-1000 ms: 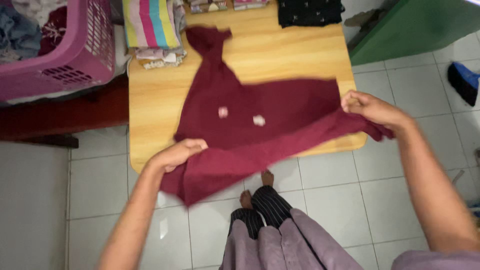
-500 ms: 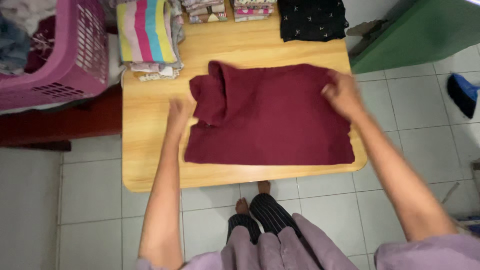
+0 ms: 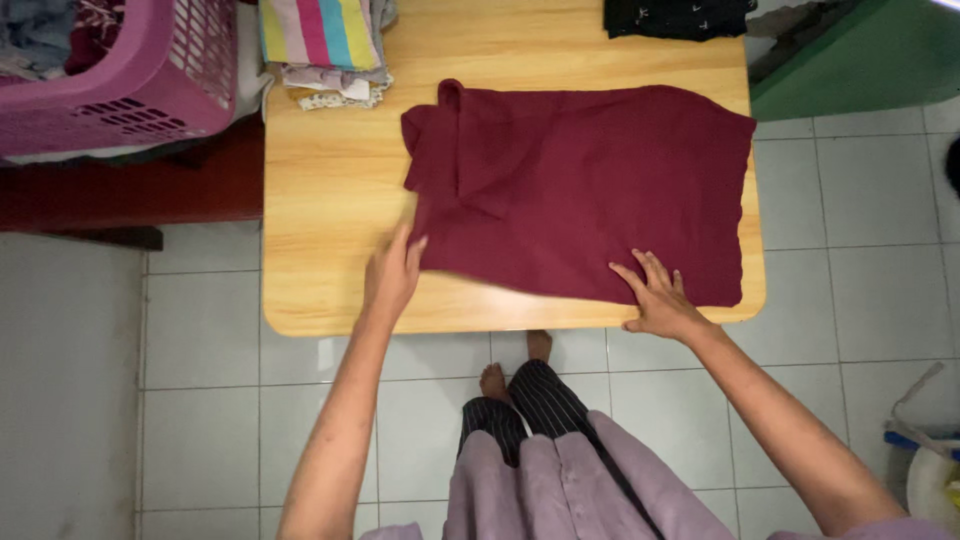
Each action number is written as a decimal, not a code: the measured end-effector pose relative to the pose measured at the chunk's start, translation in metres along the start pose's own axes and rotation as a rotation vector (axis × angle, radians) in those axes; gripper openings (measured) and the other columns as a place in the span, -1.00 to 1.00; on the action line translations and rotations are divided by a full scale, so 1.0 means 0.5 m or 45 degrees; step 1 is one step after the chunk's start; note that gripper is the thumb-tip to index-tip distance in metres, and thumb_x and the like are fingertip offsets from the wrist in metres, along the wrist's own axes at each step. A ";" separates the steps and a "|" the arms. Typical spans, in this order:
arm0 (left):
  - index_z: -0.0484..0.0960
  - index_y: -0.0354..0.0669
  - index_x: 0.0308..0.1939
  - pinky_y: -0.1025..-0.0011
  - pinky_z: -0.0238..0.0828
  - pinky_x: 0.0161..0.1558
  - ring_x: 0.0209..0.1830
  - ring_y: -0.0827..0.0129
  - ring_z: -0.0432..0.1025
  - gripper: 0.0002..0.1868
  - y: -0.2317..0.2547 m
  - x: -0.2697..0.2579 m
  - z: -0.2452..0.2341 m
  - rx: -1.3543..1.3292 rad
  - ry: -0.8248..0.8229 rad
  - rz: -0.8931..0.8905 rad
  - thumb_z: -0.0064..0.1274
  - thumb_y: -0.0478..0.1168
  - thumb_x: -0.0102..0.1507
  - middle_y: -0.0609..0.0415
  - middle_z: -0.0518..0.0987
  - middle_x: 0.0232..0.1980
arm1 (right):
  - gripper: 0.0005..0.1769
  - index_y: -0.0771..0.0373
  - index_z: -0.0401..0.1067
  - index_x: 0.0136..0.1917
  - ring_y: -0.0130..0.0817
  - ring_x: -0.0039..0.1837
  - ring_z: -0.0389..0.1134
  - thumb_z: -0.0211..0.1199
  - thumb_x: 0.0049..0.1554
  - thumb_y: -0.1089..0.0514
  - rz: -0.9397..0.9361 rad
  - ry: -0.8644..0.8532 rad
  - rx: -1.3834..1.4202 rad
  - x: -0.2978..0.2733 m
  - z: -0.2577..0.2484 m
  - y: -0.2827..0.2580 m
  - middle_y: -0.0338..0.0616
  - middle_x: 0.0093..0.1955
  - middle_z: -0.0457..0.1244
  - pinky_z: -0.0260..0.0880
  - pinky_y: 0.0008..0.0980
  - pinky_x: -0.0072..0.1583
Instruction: The person folds three garments one by one on a wooden table. They fold a black patterned shirt, a maroon long-sleeved shirt, and a white patterned shirt, smoothing each before stacking them.
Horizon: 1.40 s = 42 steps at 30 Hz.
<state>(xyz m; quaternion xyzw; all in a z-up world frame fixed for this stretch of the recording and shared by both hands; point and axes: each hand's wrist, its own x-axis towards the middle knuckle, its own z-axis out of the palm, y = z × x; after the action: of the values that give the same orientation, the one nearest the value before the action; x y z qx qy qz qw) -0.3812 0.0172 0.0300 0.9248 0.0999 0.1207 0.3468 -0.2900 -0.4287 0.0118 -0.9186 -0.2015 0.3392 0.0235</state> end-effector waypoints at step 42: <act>0.36 -0.30 0.28 0.02 0.43 0.13 0.09 -0.28 0.51 -0.60 0.153 -0.024 -0.047 -0.093 -0.331 -0.163 -0.12 -0.17 0.42 -0.45 0.59 0.05 | 0.05 -0.17 -0.06 0.64 -0.25 0.71 -0.28 0.38 0.00 0.04 -0.005 0.245 0.207 0.020 -0.036 -0.017 -0.29 0.72 -0.26 -0.35 0.04 0.62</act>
<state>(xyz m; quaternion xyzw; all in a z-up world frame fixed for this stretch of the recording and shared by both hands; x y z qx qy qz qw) -0.3920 -0.0281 0.0962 0.9111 0.1085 -0.0190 0.3972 -0.2749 -0.4152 0.0209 -0.9416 -0.1719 0.2645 0.1178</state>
